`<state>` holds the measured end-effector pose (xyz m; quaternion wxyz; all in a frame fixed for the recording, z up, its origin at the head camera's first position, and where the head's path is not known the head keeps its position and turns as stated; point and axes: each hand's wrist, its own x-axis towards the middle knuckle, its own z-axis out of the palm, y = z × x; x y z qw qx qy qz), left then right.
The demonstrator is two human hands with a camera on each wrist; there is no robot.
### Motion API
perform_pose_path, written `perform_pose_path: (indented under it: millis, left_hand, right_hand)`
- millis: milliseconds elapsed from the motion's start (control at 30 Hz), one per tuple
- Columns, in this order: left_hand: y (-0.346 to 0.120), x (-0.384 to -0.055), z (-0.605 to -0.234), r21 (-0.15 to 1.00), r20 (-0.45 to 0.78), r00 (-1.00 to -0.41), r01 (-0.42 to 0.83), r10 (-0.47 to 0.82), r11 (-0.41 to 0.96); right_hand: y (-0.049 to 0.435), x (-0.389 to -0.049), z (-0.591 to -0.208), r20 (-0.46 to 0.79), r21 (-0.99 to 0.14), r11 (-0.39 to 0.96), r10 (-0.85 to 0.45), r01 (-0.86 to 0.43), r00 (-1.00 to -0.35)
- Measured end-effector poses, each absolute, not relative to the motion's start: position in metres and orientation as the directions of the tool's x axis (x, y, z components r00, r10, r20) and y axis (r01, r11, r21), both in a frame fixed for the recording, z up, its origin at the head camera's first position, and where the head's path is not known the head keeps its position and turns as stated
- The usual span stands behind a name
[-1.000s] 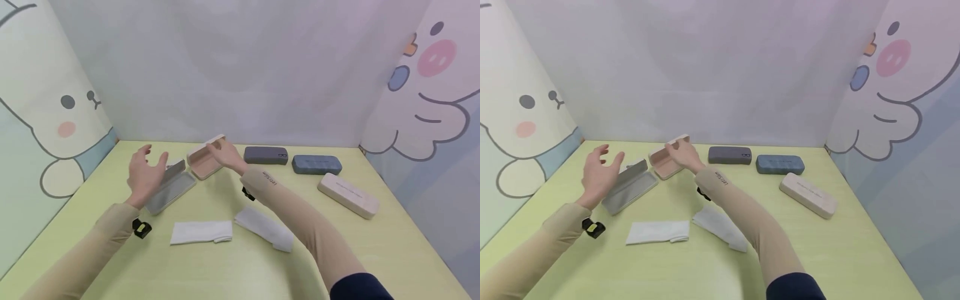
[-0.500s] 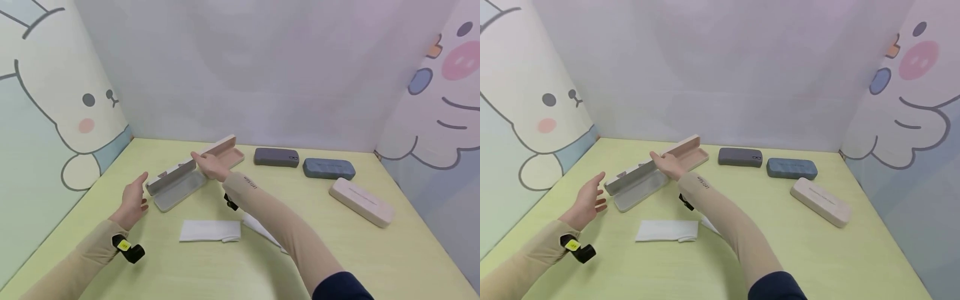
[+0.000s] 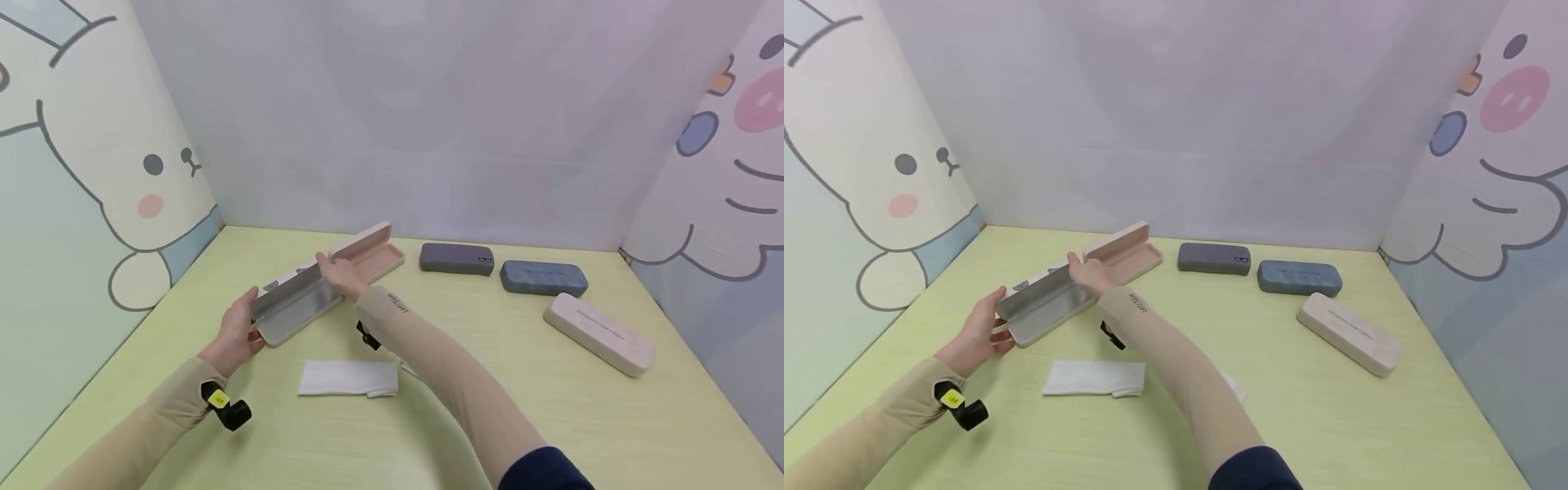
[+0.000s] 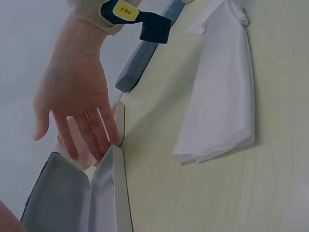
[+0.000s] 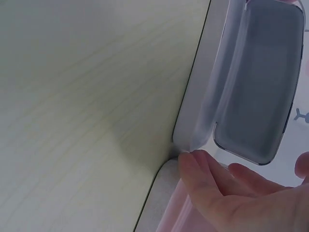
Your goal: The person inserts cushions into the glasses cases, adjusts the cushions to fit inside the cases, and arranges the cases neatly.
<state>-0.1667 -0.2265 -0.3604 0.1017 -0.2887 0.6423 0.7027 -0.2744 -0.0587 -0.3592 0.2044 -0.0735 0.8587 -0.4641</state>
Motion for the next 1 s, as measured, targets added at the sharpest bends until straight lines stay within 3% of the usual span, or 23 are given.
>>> perform_pose_path:
  millis: [600,1000]
  left_hand:
    - [-0.216,-0.168,-0.369,0.872,-0.486,-0.815,-0.477,-0.316,-0.111]
    - [-0.214,-0.15,-0.369,0.89,-0.446,-0.822,-0.45,-0.353,-0.075]
  right_hand:
    - [-0.068,-0.264,-0.368,-0.201,-0.805,0.589,-0.163,0.068,-0.966]
    - [-0.052,-0.255,-0.372,-0.19,-0.814,0.581,-0.269,-0.001,-0.944]
